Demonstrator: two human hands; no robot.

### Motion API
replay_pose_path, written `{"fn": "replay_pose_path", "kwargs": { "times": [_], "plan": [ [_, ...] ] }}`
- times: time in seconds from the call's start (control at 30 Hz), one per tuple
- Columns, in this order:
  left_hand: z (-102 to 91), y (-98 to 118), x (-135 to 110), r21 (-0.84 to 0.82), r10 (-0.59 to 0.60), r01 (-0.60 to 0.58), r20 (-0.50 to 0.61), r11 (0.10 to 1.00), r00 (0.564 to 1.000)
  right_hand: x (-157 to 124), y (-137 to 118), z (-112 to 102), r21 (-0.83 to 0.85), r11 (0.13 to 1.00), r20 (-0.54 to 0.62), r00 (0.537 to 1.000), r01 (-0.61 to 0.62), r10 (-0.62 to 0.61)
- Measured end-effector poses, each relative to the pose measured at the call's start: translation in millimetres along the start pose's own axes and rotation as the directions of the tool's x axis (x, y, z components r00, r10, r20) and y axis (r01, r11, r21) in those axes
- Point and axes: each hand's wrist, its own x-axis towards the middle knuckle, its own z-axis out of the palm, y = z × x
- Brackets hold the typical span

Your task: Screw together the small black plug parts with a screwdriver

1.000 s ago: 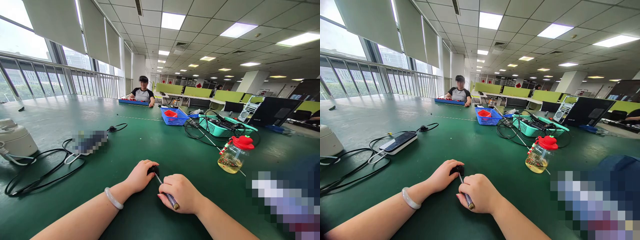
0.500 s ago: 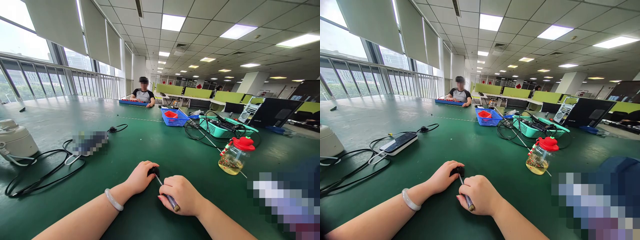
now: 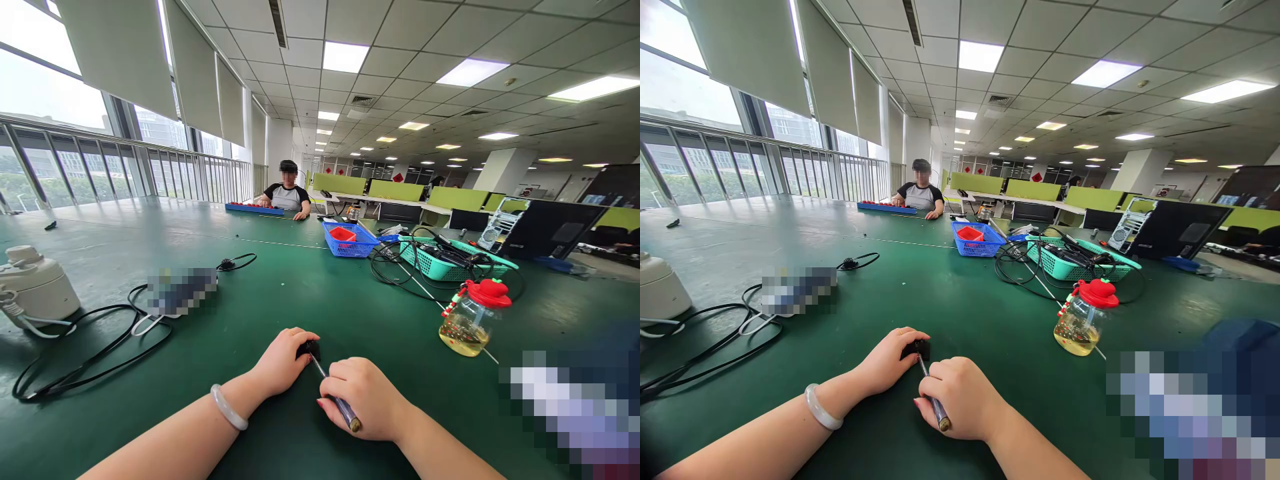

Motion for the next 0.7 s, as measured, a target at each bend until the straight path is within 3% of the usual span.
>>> {"fn": "replay_pose_path", "kwargs": {
  "times": [0.33, 0.7],
  "plan": [
    [-0.4, 0.2, 0.3, 0.008, 0.000, 0.000, -0.003, 1.000, 1.000, 1.2, -0.9, -1.1, 0.009, 1.000, -0.005, 1.000, -0.008, 0.008],
    [0.3, 2.0, 0.1, 0.001, -0.040, 0.040, -0.027, 0.999, 0.999, 2.1, -0.6, -1.0, 0.036, 0.998, -0.095, 0.994, -0.051, 0.054]
  ]
}}
